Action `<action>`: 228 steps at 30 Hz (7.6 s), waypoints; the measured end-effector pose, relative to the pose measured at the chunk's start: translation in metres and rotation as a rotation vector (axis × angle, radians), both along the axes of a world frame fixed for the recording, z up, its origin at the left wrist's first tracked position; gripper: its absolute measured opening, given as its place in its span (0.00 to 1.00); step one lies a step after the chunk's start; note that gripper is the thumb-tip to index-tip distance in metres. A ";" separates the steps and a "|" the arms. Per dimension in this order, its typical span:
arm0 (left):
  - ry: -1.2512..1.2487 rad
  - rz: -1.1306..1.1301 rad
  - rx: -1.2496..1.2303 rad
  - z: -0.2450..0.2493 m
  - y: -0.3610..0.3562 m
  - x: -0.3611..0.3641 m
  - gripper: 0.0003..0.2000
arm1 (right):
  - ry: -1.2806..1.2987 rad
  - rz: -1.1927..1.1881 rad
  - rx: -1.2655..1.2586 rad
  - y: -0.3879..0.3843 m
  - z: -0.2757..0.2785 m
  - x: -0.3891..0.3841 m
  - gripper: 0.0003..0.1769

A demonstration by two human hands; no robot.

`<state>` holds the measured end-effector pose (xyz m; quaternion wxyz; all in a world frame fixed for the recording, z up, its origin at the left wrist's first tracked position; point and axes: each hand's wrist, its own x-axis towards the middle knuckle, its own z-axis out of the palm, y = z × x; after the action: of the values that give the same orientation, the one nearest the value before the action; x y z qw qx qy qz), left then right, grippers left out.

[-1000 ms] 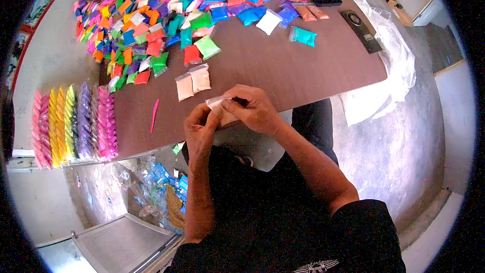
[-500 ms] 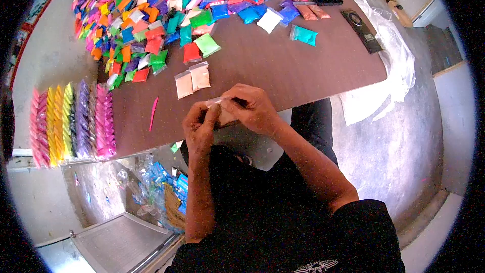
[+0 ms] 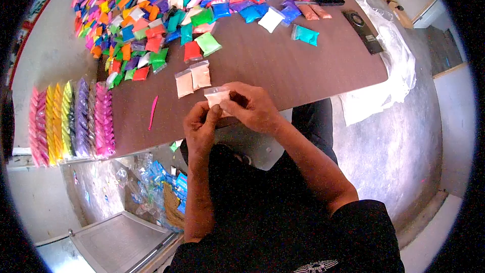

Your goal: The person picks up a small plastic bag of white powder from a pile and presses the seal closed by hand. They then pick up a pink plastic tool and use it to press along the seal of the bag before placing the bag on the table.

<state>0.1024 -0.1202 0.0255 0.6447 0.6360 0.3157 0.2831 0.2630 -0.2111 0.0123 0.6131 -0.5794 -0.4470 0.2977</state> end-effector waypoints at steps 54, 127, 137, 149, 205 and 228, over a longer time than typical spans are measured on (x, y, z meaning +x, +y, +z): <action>-0.007 0.029 -0.011 0.007 0.001 0.005 0.08 | 0.016 -0.078 0.006 0.002 -0.013 0.002 0.12; 0.067 0.071 0.328 -0.025 0.022 0.031 0.15 | -0.120 -0.151 -0.059 0.009 -0.008 0.002 0.12; -0.137 0.175 0.114 -0.018 0.006 0.034 0.11 | -0.269 -0.184 -0.013 0.013 -0.019 0.010 0.13; -0.121 0.124 0.075 -0.028 0.007 0.025 0.11 | -0.050 -0.102 -0.037 0.010 -0.017 0.006 0.11; 0.087 0.023 -0.023 0.012 0.000 0.014 0.10 | -0.052 -0.071 -0.025 0.010 0.002 0.013 0.11; 0.052 0.049 -0.046 -0.002 0.008 0.013 0.13 | -0.065 -0.035 -0.014 0.012 0.005 0.009 0.14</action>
<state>0.1157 -0.1123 0.0233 0.6435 0.6203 0.3543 0.2748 0.2722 -0.1993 0.0174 0.5991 -0.6009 -0.4545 0.2711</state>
